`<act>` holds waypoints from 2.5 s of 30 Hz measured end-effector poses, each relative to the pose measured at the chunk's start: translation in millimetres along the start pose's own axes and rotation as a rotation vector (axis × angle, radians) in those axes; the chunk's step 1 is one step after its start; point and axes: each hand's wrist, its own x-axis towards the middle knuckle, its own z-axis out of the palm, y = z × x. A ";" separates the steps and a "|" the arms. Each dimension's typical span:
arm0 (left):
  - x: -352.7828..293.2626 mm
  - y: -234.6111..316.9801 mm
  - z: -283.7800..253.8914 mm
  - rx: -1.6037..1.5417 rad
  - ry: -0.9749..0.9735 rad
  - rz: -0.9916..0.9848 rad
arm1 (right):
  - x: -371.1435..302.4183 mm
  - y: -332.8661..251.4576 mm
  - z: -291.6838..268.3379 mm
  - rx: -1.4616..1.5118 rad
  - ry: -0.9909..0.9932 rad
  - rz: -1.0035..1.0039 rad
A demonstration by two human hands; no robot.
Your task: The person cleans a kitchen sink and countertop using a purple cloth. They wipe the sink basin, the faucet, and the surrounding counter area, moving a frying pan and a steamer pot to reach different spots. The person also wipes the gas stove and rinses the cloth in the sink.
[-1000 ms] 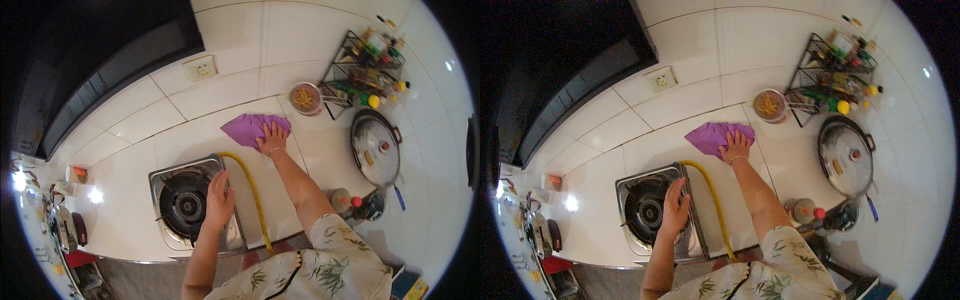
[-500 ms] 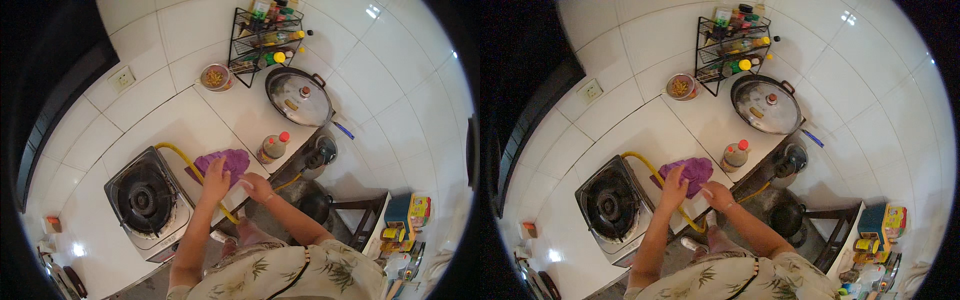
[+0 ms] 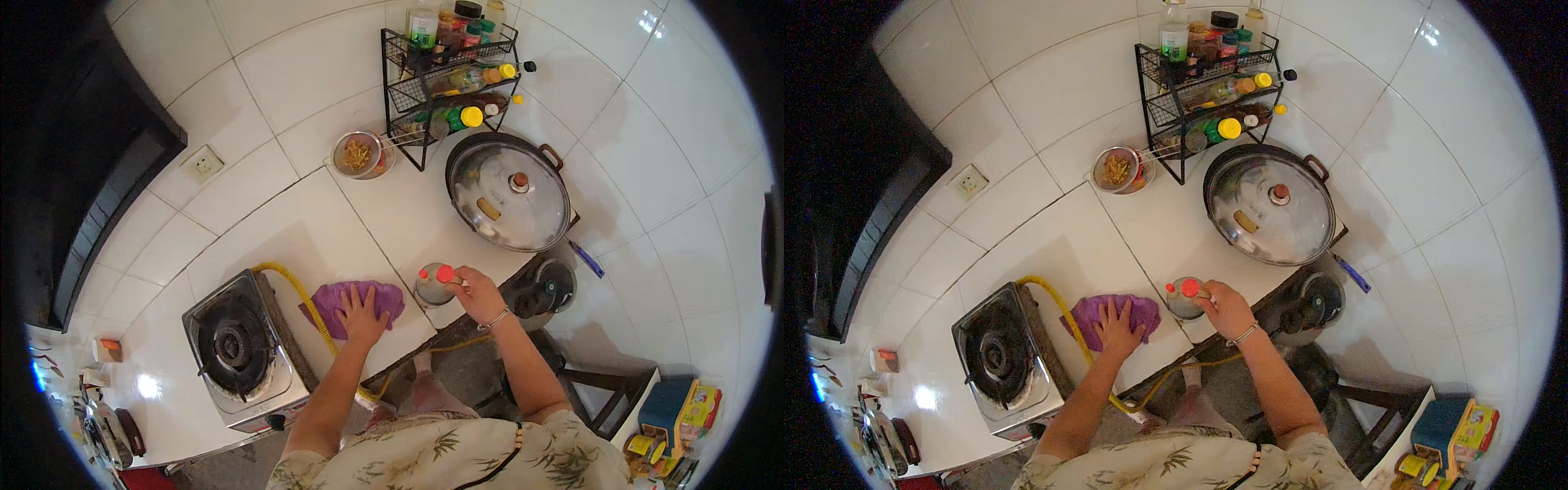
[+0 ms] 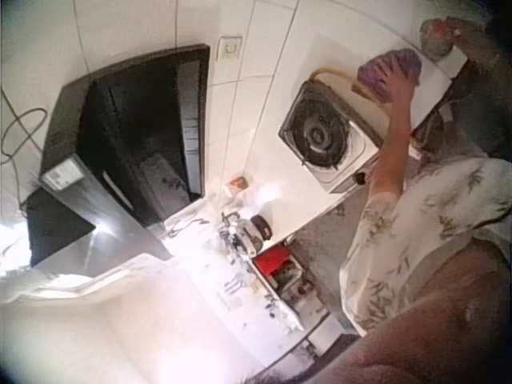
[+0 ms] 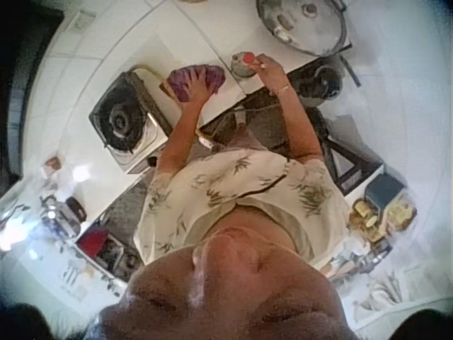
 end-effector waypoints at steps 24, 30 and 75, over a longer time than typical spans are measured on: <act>122.0 11.2 26.0 0.079 0.377 -0.030 | 276.5 47.4 -26.6 -0.024 0.263 -0.101; 209.8 38.8 12.9 0.108 0.370 0.135 | 250.4 55.7 -44.3 0.220 0.293 -0.144; -121.8 -28.7 22.9 -0.360 0.189 0.346 | -93.8 31.6 193.4 -0.556 0.150 -0.180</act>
